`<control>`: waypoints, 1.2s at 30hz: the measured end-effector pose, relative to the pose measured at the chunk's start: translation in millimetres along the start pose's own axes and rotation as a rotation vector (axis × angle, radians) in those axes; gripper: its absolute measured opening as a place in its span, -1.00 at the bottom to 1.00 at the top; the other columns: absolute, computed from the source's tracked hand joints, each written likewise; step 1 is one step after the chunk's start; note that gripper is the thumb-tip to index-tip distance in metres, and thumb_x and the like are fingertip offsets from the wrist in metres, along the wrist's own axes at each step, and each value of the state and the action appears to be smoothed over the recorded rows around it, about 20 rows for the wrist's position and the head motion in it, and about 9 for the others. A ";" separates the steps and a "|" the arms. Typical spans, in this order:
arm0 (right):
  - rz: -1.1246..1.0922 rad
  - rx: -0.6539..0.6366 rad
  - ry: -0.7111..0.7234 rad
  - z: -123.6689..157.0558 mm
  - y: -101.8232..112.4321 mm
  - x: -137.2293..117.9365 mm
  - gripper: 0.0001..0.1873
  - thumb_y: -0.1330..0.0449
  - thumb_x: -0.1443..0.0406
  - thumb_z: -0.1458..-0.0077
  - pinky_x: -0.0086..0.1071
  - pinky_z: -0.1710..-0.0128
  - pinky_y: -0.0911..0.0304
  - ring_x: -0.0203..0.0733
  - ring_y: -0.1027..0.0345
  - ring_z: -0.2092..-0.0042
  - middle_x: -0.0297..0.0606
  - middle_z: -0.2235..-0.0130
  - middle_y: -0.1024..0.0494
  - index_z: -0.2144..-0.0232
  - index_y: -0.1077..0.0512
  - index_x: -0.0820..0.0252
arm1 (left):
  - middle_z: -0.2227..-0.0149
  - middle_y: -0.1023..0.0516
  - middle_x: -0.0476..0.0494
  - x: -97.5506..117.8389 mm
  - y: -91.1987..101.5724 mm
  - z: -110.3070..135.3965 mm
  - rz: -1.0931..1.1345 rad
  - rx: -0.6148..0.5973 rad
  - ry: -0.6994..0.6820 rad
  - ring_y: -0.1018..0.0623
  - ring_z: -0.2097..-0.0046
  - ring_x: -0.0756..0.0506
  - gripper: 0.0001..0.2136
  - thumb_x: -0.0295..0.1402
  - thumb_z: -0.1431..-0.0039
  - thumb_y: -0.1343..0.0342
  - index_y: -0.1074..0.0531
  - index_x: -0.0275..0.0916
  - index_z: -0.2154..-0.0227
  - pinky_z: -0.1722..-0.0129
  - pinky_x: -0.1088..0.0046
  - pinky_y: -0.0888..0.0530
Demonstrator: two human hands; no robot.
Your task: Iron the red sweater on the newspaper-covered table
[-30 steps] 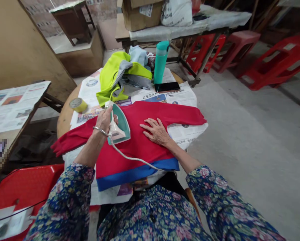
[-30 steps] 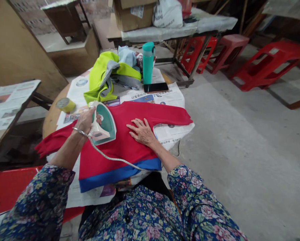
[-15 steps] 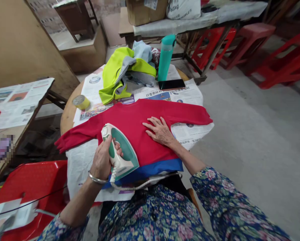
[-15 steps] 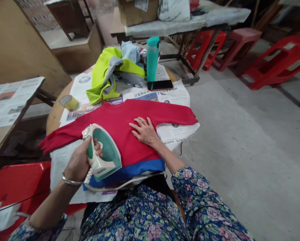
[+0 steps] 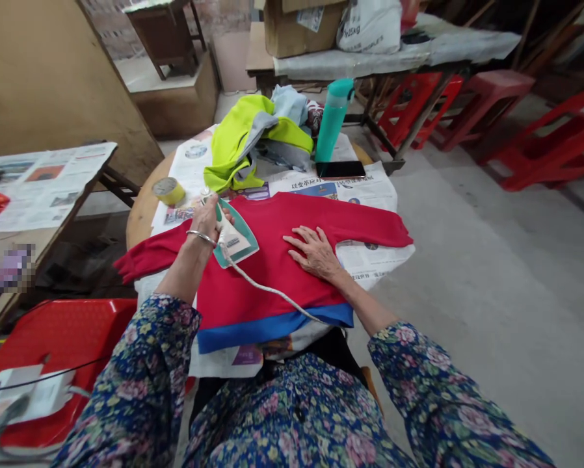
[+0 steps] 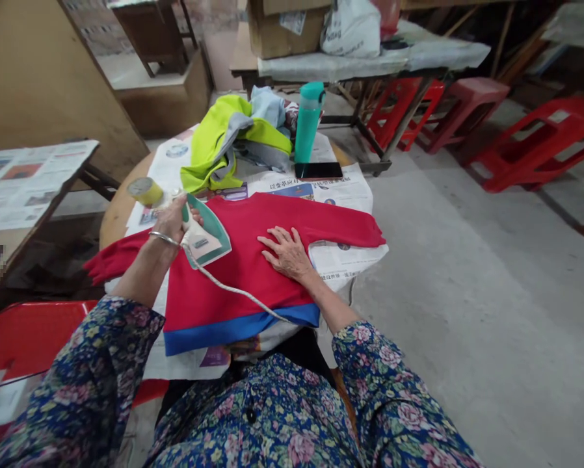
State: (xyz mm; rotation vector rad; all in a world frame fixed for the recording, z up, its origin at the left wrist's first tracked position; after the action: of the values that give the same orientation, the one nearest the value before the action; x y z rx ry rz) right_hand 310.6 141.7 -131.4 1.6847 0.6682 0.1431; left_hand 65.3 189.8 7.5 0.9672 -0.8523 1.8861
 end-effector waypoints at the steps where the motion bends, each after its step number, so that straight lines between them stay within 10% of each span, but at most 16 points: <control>1: 0.000 0.003 0.000 0.1 -1.0 0.7 -0.49 -0.10 0.17 -0.52 0.30 -0.48 -0.09 0.20 -0.26 -0.48 -0.05 -0.46 -0.46 -0.40 -0.51 -0.05 | 0.64 -0.22 0.15 -3.1 1.5 6.5 -0.001 0.019 0.020 -0.45 0.59 -0.05 -0.78 -0.33 -0.54 0.00 -0.28 -0.11 0.32 0.44 0.45 -0.57; 14: 0.005 0.046 0.046 8.1 -7.7 7.9 -0.49 -0.06 0.15 -0.52 0.27 -0.47 -0.10 0.18 -0.30 -0.45 -0.08 -0.42 -0.51 -0.39 -0.52 -0.05 | 0.54 -0.41 0.10 -86.4 78.6 140.5 -0.106 -0.118 0.000 -0.39 0.59 0.04 -0.60 -0.07 -0.16 -0.46 -0.37 -0.17 0.42 0.55 0.52 -0.43; 28: 0.044 0.067 0.049 10.9 -8.2 13.4 -0.50 -0.04 0.16 -0.52 0.22 -0.46 -0.12 0.17 -0.35 -0.41 -0.10 -0.38 -0.55 -0.35 -0.56 -0.06 | 0.61 -0.33 0.12 -27.6 40.0 51.8 -0.134 -0.005 -0.028 -0.32 0.63 0.05 -0.73 -0.39 -0.53 -0.07 -0.30 -0.16 0.38 0.58 0.56 -0.33; 36: 0.028 0.084 0.050 8.3 -9.6 15.0 -0.50 -0.04 0.15 -0.50 0.29 -0.44 -0.13 0.20 -0.35 -0.41 -0.09 -0.37 -0.56 -0.33 -0.57 -0.09 | 0.56 -0.39 0.06 -58.9 56.7 112.1 -0.173 -0.210 0.066 -0.35 0.62 0.04 -0.71 -0.30 -0.39 -0.29 -0.36 -0.17 0.44 0.59 0.52 -0.33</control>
State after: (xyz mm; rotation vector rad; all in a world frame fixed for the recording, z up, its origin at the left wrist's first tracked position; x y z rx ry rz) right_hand 323.4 142.8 -146.3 1.7762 0.6964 0.1798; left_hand 69.3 51.3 -1.0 0.8184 -0.8793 1.6366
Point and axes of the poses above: each hand's wrist, its own z-axis away from the middle knuckle, its own y-axis out of the back of the hand, x = y × z, the point moved 2 cm from there along -z, towards the middle knuckle
